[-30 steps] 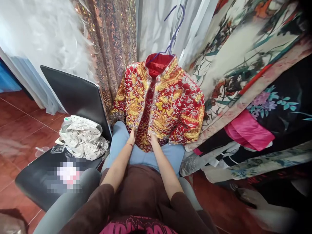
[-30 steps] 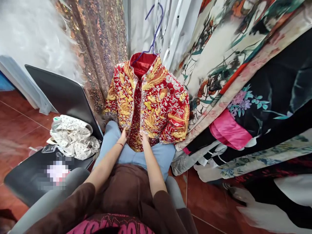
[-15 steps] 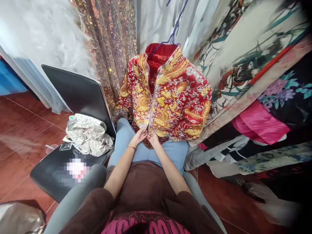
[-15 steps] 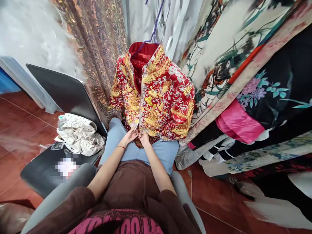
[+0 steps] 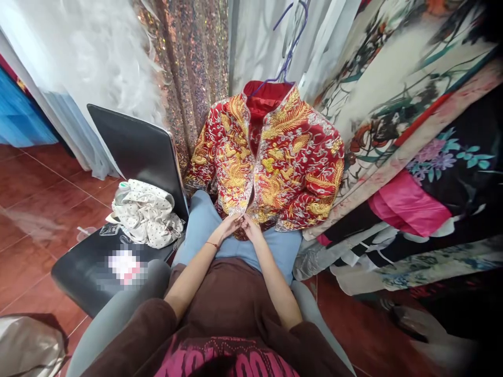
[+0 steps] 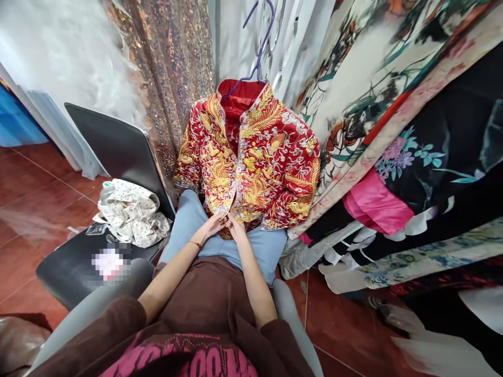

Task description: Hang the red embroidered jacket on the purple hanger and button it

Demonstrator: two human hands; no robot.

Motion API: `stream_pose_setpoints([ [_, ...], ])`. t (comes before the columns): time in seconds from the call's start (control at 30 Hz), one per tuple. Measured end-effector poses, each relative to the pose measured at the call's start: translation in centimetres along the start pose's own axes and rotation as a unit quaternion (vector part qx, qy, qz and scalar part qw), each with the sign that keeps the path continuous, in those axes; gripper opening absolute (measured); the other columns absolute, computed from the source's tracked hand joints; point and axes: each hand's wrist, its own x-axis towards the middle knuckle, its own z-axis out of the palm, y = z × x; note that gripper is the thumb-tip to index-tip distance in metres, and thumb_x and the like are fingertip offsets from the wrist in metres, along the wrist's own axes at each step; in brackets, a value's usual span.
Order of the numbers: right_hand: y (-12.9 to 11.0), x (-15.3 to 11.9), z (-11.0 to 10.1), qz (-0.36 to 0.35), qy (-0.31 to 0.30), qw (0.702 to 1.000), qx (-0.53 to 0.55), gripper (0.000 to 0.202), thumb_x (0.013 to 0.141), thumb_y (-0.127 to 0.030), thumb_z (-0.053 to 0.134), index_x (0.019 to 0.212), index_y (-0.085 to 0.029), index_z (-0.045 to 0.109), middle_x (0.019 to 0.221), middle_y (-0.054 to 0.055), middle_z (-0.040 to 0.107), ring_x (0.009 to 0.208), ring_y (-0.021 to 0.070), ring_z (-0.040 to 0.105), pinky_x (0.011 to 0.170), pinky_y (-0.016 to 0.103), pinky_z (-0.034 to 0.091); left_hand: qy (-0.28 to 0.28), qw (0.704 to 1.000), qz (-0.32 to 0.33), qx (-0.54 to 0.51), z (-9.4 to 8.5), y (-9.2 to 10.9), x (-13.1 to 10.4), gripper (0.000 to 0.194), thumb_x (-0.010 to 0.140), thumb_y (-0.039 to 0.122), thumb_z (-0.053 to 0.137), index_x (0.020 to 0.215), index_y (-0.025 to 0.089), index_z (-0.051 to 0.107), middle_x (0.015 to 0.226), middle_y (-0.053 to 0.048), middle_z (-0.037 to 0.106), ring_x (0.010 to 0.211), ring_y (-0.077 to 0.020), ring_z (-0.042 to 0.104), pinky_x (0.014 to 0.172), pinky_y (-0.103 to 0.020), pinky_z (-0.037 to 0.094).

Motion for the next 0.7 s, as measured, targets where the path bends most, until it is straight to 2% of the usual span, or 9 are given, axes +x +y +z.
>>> stream_pose_setpoints([
  [0.13, 0.1, 0.0, 0.7, 0.019, 0.01, 1.0, 0.022, 0.03, 0.055, -0.023, 0.093, 0.061, -0.017, 0.064, 0.053, -0.004, 0.062, 0.051, 0.0086, 0.056, 0.052, 0.02, 0.052, 0.021, 0.999, 0.022, -0.016, 0.4, -0.1, 0.6, 0.021, 0.07, 0.019, 0.084, 0.065, 0.014, 0.064, 0.055, 0.004, 0.059, 0.054, -0.006, 0.055, 0.064, -0.02, 0.048],
  [0.23, 0.2, -0.3, 1.2, 0.031, 0.014, 0.999, 0.034, 0.025, 0.058, -0.02, 0.091, 0.068, -0.016, 0.069, 0.062, 0.0, 0.069, 0.059, 0.0113, 0.064, 0.061, 0.023, 0.057, 0.029, 0.999, 0.037, -0.019, 0.3, 0.0, 0.3, 0.024, 0.065, 0.021, 0.089, 0.067, 0.012, 0.066, 0.058, 0.003, 0.062, 0.055, -0.0046, 0.055, 0.064, -0.019, 0.046],
  [0.4, 0.5, -0.8, 2.1, 0.031, 0.034, 0.998, 0.05, 0.019, 0.061, -0.018, 0.086, 0.068, -0.019, 0.069, 0.065, -0.002, 0.071, 0.057, 0.009, 0.061, 0.057, 0.02, 0.053, 0.026, 0.998, 0.057, -0.012, 0.3, 0.3, -0.5, 0.032, 0.059, 0.028, 0.094, 0.067, 0.011, 0.068, 0.056, 0.002, 0.061, 0.055, -0.0056, 0.055, 0.063, -0.02, 0.045],
  [0.7, 1.2, -0.7, 2.5, -0.006, 0.066, 0.997, 0.045, 0.017, 0.061, -0.021, 0.082, 0.071, -0.02, 0.068, 0.068, -0.001, 0.07, 0.059, 0.0106, 0.058, 0.059, 0.023, 0.051, 0.029, 0.996, 0.087, 0.01, 1.0, 0.5, -0.7, 0.034, 0.055, 0.029, 0.096, 0.071, 0.012, 0.071, 0.062, 0.001, 0.066, 0.056, -0.0062, 0.055, 0.066, -0.022, 0.045],
])
